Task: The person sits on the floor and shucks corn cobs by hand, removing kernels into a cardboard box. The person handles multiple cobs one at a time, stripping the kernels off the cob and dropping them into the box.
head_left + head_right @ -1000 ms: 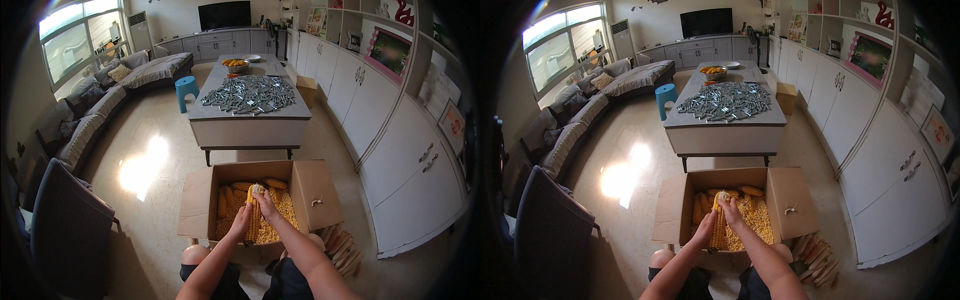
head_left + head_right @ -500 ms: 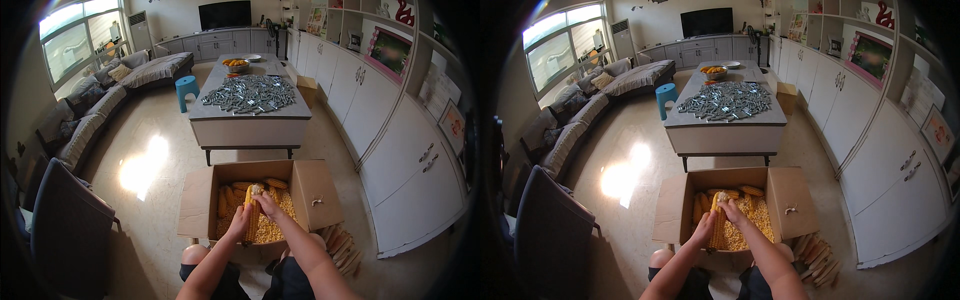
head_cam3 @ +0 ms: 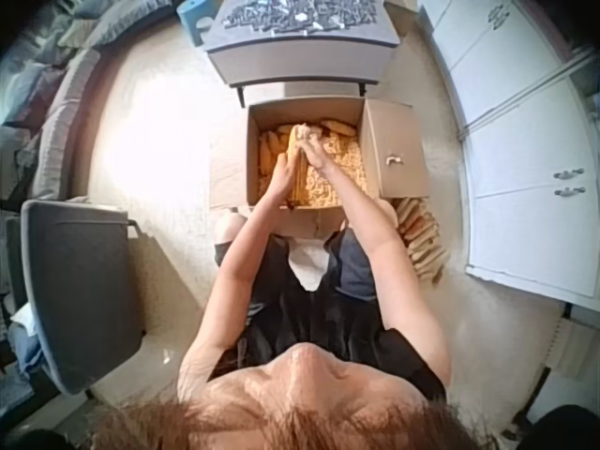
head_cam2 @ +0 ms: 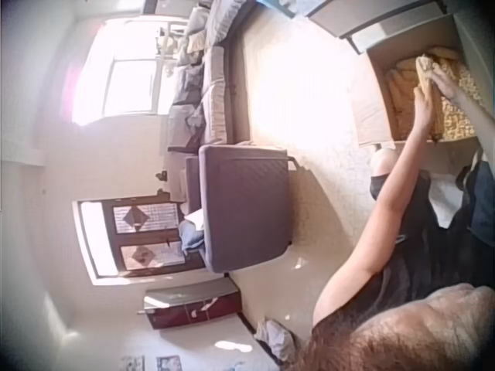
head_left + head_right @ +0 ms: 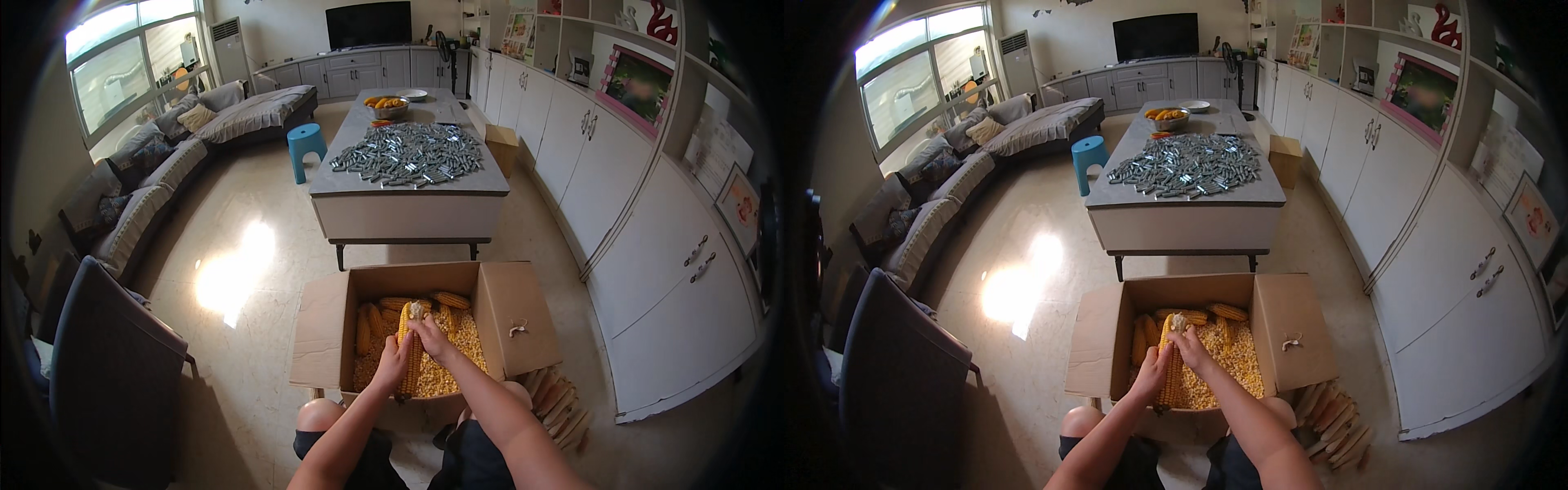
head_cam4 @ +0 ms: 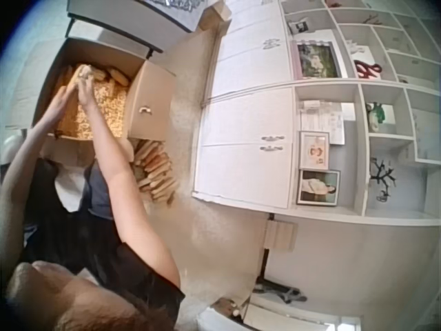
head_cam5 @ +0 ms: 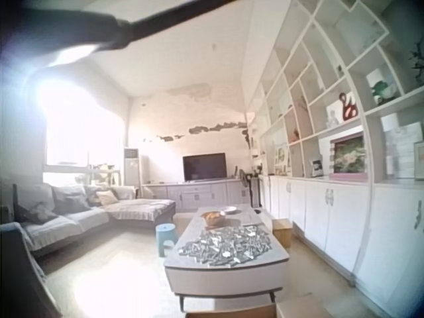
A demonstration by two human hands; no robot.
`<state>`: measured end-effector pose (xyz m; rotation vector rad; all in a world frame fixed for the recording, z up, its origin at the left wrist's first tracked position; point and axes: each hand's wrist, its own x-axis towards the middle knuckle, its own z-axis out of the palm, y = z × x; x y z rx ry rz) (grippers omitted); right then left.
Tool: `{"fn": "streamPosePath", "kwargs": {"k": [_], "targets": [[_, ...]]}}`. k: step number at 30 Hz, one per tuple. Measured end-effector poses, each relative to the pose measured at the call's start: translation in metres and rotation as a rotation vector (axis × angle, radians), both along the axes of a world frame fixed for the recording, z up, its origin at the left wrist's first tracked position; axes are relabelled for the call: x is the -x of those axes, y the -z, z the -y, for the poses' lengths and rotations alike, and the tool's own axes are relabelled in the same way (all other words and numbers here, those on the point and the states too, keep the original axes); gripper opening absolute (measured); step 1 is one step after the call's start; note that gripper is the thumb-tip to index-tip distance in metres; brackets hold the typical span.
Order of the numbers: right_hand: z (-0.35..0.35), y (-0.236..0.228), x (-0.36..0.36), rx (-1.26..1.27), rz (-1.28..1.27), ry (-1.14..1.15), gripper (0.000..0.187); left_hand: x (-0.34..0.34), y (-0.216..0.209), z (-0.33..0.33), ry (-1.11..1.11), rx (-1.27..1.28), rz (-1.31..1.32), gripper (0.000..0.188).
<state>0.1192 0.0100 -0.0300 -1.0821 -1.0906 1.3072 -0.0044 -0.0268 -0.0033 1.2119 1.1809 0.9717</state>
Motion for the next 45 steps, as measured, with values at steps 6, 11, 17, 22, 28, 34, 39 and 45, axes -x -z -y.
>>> {"fn": "streamPosePath", "kwargs": {"k": [6, 11, 17, 22, 28, 34, 39, 45], "targets": [[-0.007, 0.009, -0.009, 0.22, -0.323, -0.153, 0.027, 0.001, -0.002, -0.001, -0.022, 0.061, 0.047, 0.037], [0.0, -0.014, 0.006, 0.253, -0.166, 0.039, 0.048, -0.001, -0.017, 0.007, -0.04, -0.134, -0.294, 0.045], [-0.01, 0.019, 0.005, 0.137, -0.039, 0.353, 0.055, -0.009, -0.051, 0.017, -0.19, -0.236, -0.755, 0.045], [-0.007, -0.008, -0.003, 0.15, 0.043, -0.022, 0.041, -0.005, -0.047, 0.012, -0.22, -0.234, -0.705, 0.048], [-0.01, 0.01, -0.009, 0.082, -0.092, 0.045, 0.035, -0.007, -0.039, 0.008, -0.162, -0.176, -0.561, 0.054], [-0.012, 0.008, -0.013, 0.185, 0.259, 0.18, 0.039, -0.009, -0.024, 0.006, -0.083, -0.15, -0.456, 0.053], [0.005, -0.032, -0.005, 0.293, -0.005, 0.142, 0.041, -0.002, -0.002, -0.009, -0.083, 0.179, 0.139, 0.044], [0.017, -0.046, 0.0, 0.378, -0.204, -0.393, 0.044, 0.0, -0.01, -0.012, -0.124, 0.292, 0.572, 0.04]]}}
